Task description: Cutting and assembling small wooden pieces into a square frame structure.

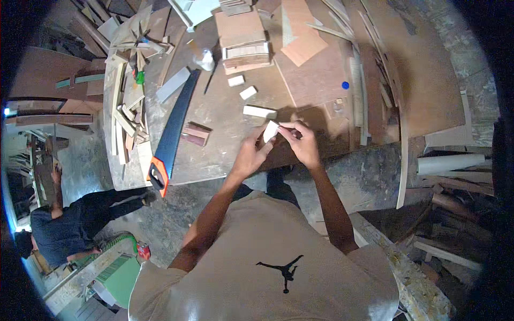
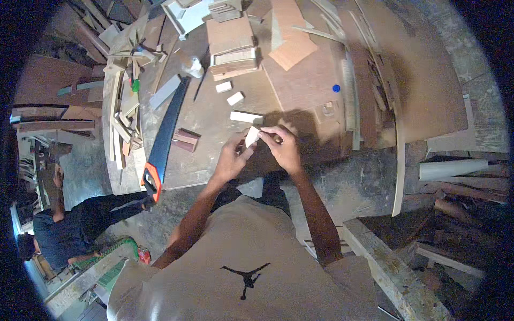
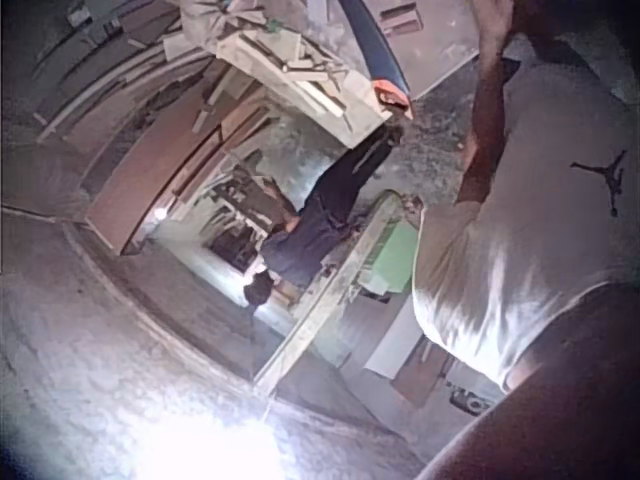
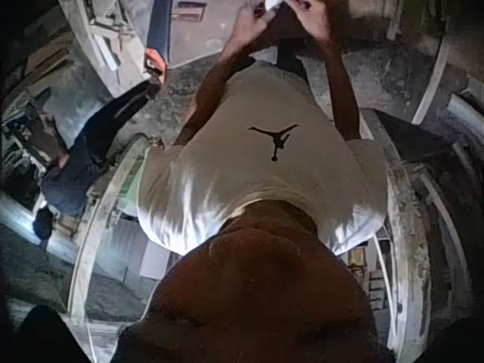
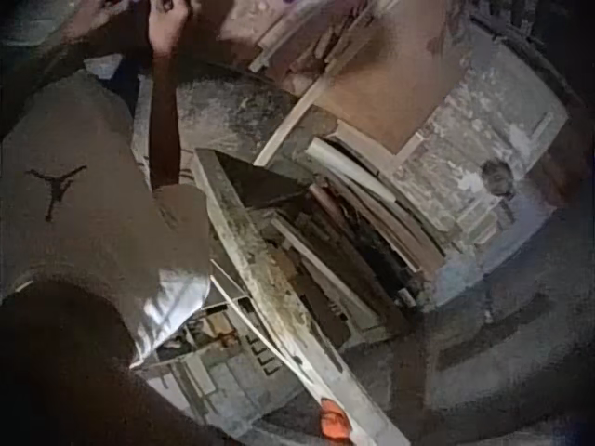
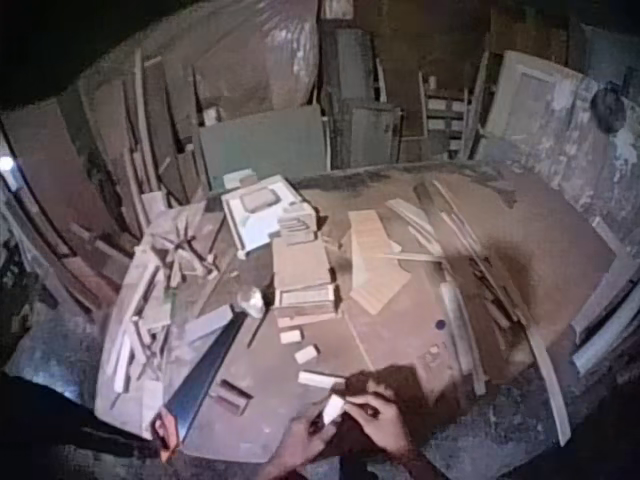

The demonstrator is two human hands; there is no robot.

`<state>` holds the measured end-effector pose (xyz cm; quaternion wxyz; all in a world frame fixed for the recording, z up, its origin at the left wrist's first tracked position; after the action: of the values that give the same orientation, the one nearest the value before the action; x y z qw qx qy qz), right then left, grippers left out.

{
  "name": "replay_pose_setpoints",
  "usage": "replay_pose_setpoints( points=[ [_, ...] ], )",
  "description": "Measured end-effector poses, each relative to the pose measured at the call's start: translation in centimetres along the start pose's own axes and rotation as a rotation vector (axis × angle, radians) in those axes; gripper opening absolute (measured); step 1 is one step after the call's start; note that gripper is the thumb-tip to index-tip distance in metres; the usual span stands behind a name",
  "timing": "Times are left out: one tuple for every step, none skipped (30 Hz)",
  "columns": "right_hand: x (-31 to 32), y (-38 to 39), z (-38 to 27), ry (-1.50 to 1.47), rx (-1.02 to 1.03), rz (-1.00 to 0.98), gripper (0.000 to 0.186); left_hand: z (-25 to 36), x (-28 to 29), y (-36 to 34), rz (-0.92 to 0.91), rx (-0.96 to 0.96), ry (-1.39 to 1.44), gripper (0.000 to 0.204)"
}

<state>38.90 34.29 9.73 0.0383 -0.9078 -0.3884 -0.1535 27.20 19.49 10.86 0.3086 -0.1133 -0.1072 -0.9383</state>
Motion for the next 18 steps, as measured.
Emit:
replay_pose_setpoints(
  points=[
    [-1.5,-0.4,-0.1,0.031,-0.046,-0.057,0.027,-1.1,1.4,-0.2,0.042,-0.079,-0.047,0.048],
    [-3.5,-0.8,0.4,0.034,-0.051,-0.053,0.027,-2.2,2.7,-0.5,0.036,-0.078,-0.045,0.048],
    [-6.3,-1.2,1.4,-0.160,-0.182,-0.083,0.033,-3.3,4.2,-1.2,0.096,-0.055,-0.098,0.047],
    [-8.9,-1.4,2.4,-0.353,-0.315,-0.111,0.038,-4.2,5.7,-1.8,0.155,-0.029,-0.149,0.045],
    [-11.1,-1.6,2.5,-0.358,-0.229,-0.170,0.046,-4.1,7.5,-2.6,0.158,0.064,-0.106,0.044],
    [-13.4,-1.3,2.7,-0.393,-0.271,-0.161,0.046,-5.5,8.8,-3.5,0.210,0.006,-0.153,0.045],
    [-15.8,-1.3,3.3,-0.366,-0.249,-0.163,0.045,-6.9,10.3,-4.4,0.247,-0.016,-0.175,0.044],
    [-18.0,-1.2,2.8,-0.339,-0.229,-0.166,0.045,-7.8,12.2,-5.2,0.283,-0.035,-0.198,0.043],
    [-19.8,-0.8,2.3,-0.230,-0.181,-0.111,0.038,-8.7,14.3,-6.1,0.282,0.000,-0.180,0.043],
    [-21.5,-0.7,1.8,-0.226,-0.187,-0.110,0.038,-9.7,16.5,-6.8,0.277,0.037,-0.162,0.043],
    [-23.1,-0.4,1.2,-0.207,-0.145,-0.090,0.035,-10.6,19.1,-7.0,0.351,0.046,-0.180,0.044],
    [-24.6,-0.1,0.7,-0.188,-0.101,-0.070,0.031,-11.3,21.4,-7.7,0.408,-0.101,-0.150,0.047],
    [-26.0,0.0,0.3,-0.127,-0.023,0.004,0.029,-11.5,23.4,-7.9,0.382,-0.019,-0.050,0.050],
    [-27.5,0.3,-0.4,-0.123,-0.020,-0.004,0.029,-12.0,25.7,-8.1,0.367,0.056,0.050,0.054],
    [-28.7,0.7,-1.0,-0.010,-0.074,-0.014,0.030,-13.9,27.5,-8.1,0.376,0.056,0.054,0.054],
    [-30.3,0.6,-2.1,0.097,-0.110,-0.046,0.031,-17.0,30.0,-7.6,0.419,-0.038,0.018,0.055],
    [-31.1,0.4,-2.2,0.237,0.203,0.025,0.039,-18.8,31.6,-7.4,0.440,-0.133,-0.013,0.056],
    [-31.7,0.6,-2.5,0.243,0.204,0.023,0.039,-19.3,32.8,-6.6,0.441,-0.133,-0.007,0.056]
  ],
)
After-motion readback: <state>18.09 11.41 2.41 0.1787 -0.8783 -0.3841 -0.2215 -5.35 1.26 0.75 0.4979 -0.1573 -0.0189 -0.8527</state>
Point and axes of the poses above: each hand's wrist, its own y-axis away from the middle knuckle, its own x-axis out of the back of the hand, z = x × y, the point moved 1 cm from there along -y, towards the middle knuckle, and after that the axes turned 3 degrees about -x, right-handed, at the moved point
